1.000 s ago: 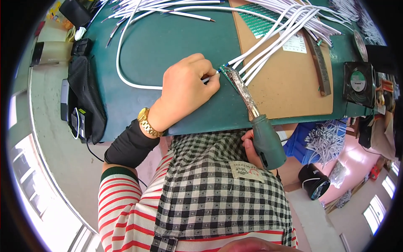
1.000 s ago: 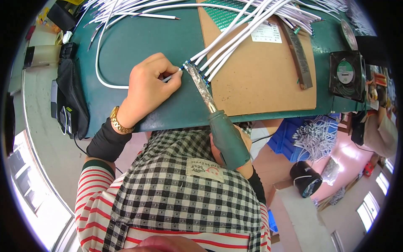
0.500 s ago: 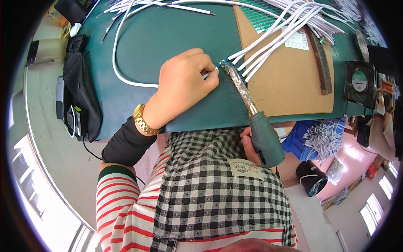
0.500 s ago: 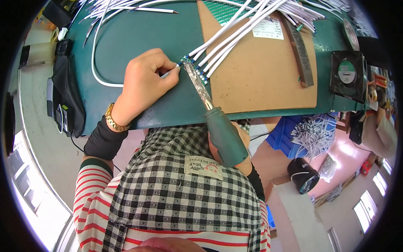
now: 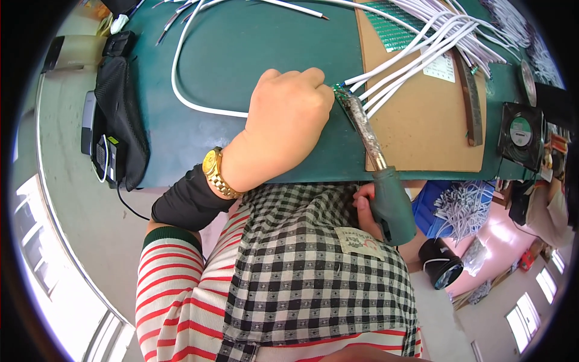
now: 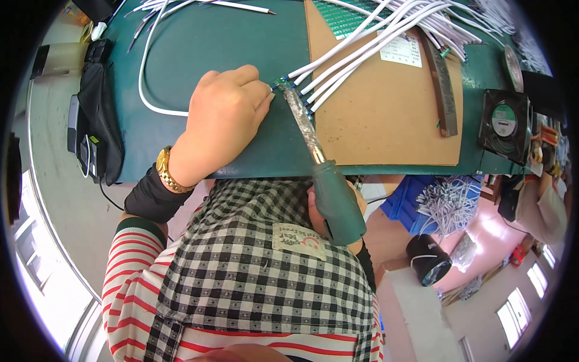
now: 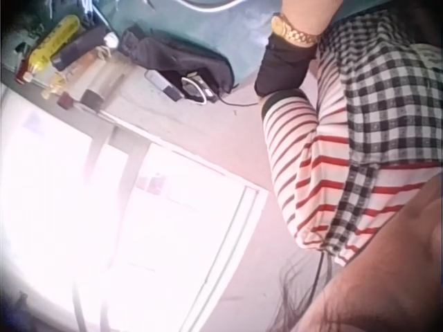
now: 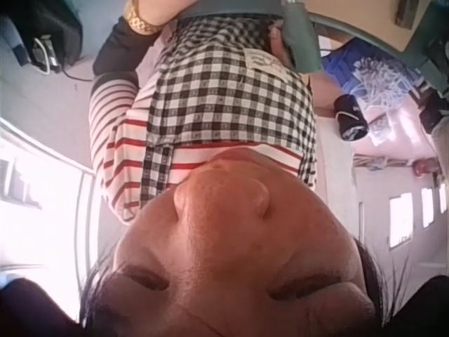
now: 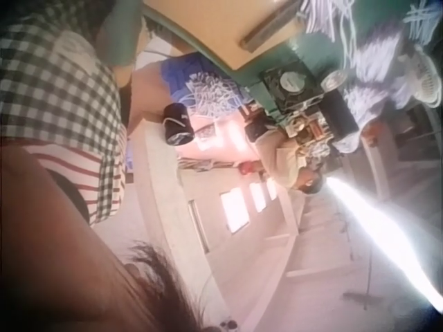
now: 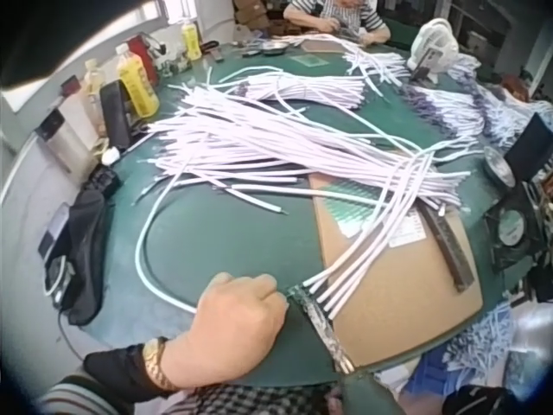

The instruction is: The person solders wires to a printed circuit board using a soldering gun.

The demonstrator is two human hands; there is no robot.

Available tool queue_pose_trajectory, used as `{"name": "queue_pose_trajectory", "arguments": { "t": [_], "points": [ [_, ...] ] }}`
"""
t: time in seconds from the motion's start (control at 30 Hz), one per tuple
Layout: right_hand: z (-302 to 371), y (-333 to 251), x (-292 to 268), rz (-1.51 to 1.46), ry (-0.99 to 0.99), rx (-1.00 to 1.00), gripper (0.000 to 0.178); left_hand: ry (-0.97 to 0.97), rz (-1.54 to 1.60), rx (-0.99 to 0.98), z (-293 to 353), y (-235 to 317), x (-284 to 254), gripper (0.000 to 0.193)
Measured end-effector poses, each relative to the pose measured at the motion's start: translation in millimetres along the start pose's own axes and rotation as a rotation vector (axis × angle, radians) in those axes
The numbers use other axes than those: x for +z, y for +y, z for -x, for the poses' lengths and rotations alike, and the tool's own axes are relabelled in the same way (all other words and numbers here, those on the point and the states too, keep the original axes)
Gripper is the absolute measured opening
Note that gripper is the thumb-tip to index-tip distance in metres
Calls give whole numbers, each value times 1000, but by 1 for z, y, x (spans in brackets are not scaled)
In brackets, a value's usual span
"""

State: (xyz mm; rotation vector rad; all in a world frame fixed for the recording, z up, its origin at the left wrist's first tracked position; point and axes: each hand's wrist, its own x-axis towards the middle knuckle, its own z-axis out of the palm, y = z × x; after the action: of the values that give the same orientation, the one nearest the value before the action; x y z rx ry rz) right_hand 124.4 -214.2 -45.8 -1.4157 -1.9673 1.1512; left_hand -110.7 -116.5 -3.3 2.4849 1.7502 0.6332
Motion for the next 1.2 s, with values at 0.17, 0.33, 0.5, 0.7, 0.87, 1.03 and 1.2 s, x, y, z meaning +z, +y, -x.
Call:
{"name": "queue_pose_trajectory", "arguments": {
  "t": [0.17, 0.33, 0.5, 0.7, 0.87, 1.03, 1.2],
  "points": [
    [-11, -20, -19, -103, -108, 45, 7, 19, -11, 37, 0, -2, 0, 9],
    [-11, -18, -18, -91, -94, 5, 8, -30, 56, 13, 0, -5, -2, 6],
    [1, 4, 9, 67, 102, -31, 7, -29, 72, 30, 1, -7, 0, 7],
    [11, 35, 18, -38, 160, -11, 5, -4, 82, 27, 2, -6, 3, 6],
    [5, 13, 16, 58, 197, -18, 3, -10, 31, 21, 2, -1, 1, 7],
    [-3, -4, -4, -18, 77, -81, 12, 18, 23, 16, 4, -1, 2, 6],
    [-7, -13, -15, -92, -27, -100, 28, 20, 51, 22, 4, -5, 0, 6]
  ]
}}
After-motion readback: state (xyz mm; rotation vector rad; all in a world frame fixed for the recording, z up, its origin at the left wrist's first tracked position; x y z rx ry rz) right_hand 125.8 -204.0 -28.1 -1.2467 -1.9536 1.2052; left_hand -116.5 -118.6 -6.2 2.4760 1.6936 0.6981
